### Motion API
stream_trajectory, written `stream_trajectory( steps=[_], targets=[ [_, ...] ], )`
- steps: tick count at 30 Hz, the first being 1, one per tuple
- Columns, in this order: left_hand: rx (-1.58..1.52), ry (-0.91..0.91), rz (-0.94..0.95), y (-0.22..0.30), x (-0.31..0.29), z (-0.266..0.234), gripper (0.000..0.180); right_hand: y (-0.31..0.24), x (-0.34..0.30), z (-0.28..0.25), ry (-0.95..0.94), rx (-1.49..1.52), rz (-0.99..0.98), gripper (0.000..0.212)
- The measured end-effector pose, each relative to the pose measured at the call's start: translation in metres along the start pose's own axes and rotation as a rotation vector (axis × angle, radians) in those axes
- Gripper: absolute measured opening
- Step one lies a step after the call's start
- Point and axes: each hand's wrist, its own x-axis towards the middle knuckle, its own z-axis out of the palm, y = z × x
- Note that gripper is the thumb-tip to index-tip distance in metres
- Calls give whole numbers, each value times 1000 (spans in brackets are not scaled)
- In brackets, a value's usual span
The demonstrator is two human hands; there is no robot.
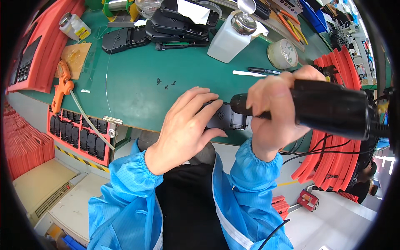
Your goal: Assemble a handheld electronic device by installing internal components and securing the outer casing with an electric screwdriver.
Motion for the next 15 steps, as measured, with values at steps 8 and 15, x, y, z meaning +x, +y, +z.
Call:
stream_trajectory(
  steps=[8,15],
  targets=[
    [-128,154,-18,-2,4,-8,28,-29,-7,-12,-156,514,-14,34],
    [33,115,-64,-14,4,-29,23,-27,-16,-23,-163,478,21,34]
  ],
)
